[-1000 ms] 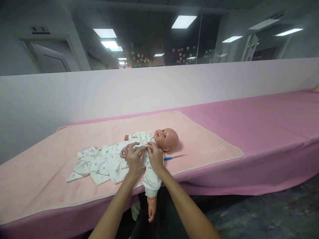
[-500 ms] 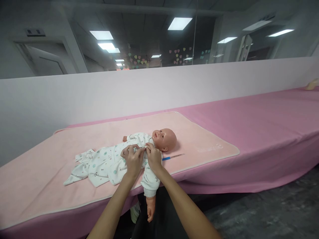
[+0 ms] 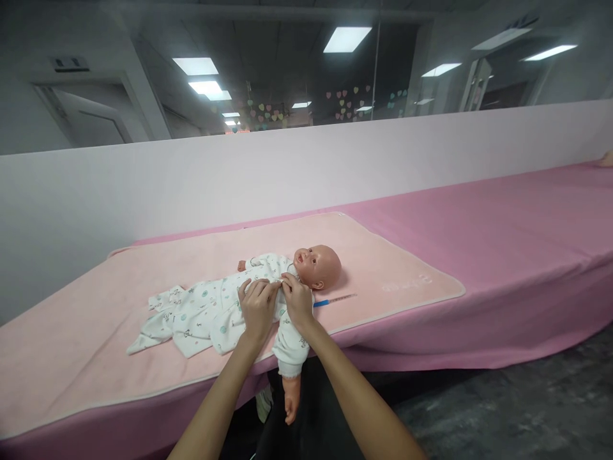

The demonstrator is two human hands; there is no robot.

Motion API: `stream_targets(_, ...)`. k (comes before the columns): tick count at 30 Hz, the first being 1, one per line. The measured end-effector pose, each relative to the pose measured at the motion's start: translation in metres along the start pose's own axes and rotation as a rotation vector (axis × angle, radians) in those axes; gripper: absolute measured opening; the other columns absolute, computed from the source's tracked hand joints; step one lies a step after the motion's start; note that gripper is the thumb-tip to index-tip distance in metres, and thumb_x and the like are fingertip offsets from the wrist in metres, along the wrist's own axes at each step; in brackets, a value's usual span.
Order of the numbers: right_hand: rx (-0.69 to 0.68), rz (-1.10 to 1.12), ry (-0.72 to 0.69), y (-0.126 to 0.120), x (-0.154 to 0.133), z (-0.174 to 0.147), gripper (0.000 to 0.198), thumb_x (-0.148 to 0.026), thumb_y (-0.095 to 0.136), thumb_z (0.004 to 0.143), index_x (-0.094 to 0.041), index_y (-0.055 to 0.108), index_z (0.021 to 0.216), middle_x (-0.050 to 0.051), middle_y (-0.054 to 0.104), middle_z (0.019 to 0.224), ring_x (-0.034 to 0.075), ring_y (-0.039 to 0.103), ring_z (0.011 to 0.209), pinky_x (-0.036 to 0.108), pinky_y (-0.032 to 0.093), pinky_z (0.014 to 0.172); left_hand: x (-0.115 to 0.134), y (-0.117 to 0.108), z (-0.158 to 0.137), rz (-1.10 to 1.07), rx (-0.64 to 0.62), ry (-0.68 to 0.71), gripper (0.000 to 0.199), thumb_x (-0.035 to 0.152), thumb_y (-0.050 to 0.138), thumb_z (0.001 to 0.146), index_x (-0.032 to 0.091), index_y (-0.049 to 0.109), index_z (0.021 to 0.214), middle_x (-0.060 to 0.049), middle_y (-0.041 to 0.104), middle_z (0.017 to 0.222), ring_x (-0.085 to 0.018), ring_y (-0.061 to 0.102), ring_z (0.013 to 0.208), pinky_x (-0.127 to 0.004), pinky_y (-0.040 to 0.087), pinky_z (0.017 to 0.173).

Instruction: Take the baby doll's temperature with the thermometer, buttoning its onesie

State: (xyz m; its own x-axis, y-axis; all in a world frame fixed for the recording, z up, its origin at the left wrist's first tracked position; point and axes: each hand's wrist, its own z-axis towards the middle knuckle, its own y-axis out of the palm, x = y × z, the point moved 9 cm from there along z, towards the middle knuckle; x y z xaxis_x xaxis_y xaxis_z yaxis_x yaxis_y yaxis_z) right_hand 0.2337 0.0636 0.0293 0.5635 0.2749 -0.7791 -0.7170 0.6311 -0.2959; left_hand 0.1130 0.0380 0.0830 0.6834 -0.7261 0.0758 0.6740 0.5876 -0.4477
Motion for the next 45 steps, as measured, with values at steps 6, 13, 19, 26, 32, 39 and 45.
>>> stream_targets(6, 0.016, 0.08, -0.01, -0.001, 0.002, 0.001, 0.025, -0.021, 0.045, 0.081, -0.021, 0.063, 0.098, 0.004, 0.069, 0.094, 0.017, 0.065, 0.085, 0.028, 0.049, 0.077, 0.003, -0.001, 0.001, 0.019, -0.011, 0.005, 0.017, 0.022, 0.048, 0.086, 0.022, 0.064, 0.081, 0.0, 0.062, 0.066, -0.015, 0.055, 0.074, -0.036, 0.028, 0.088)
stream_targets(13, 0.023, 0.159, 0.008, 0.0, 0.006, 0.002, 0.021, -0.02, 0.047, 0.079, -0.021, 0.062, 0.094, 0.003, 0.07, 0.089, 0.017, 0.065, 0.083, 0.027, 0.049, 0.075, -0.001, 0.0, 0.0, -0.001, -0.008, -0.056, 0.016, 0.024, 0.051, 0.085, 0.02, 0.06, 0.072, 0.001, 0.064, 0.066, -0.017, 0.054, 0.077, -0.037, 0.026, 0.085)
stream_targets(19, 0.027, 0.178, 0.001, -0.002, 0.003, 0.001, 0.019, -0.019, 0.048, 0.079, -0.021, 0.061, 0.093, 0.003, 0.07, 0.088, 0.017, 0.065, 0.082, 0.027, 0.049, 0.074, -0.004, 0.003, -0.001, 0.011, -0.045, -0.102, 0.015, 0.026, 0.049, 0.085, 0.019, 0.061, 0.08, -0.003, 0.066, 0.07, -0.019, 0.053, 0.077, -0.036, 0.027, 0.078)
stream_targets(26, 0.032, 0.188, -0.006, -0.002, 0.004, 0.001, 0.017, -0.02, 0.05, 0.079, -0.022, 0.06, 0.093, 0.001, 0.07, 0.085, 0.017, 0.066, 0.081, 0.027, 0.049, 0.073, -0.004, 0.012, -0.002, 0.052, -0.122, -0.088, 0.02, 0.026, 0.046, 0.087, 0.022, 0.062, 0.099, -0.003, 0.067, 0.086, -0.019, 0.052, 0.08, -0.036, 0.027, 0.077)
stream_targets(32, 0.04, 0.23, 0.005, -0.004, 0.003, 0.002, 0.015, -0.021, 0.052, 0.078, -0.022, 0.06, 0.091, 0.002, 0.07, 0.086, 0.018, 0.066, 0.079, 0.028, 0.05, 0.072, -0.004, 0.012, -0.002, 0.065, -0.125, -0.084, 0.023, 0.025, 0.045, 0.087, 0.023, 0.062, 0.103, -0.004, 0.066, 0.087, -0.018, 0.052, 0.08, -0.036, 0.027, 0.077)
stream_targets(39, 0.026, 0.274, 0.005, -0.003, 0.001, 0.002, 0.014, -0.021, 0.052, 0.078, -0.021, 0.059, 0.09, 0.004, 0.069, 0.086, 0.018, 0.066, 0.084, 0.028, 0.05, 0.072, -0.005, 0.016, -0.004, 0.091, -0.134, -0.072, 0.024, 0.023, 0.045, 0.087, 0.025, 0.062, 0.105, -0.004, 0.065, 0.087, -0.018, 0.051, 0.081, -0.036, 0.027, 0.077)
stream_targets(45, 0.045, 0.223, -0.032, -0.006, -0.004, 0.002, 0.017, -0.017, 0.051, 0.075, -0.021, 0.06, 0.089, 0.003, 0.069, 0.086, 0.017, 0.066, 0.083, 0.027, 0.05, 0.072, -0.005, 0.019, -0.005, 0.119, -0.14, -0.058, 0.025, 0.023, 0.045, 0.087, 0.026, 0.062, 0.106, -0.004, 0.064, 0.087, -0.018, 0.051, 0.082, -0.037, 0.026, 0.078)
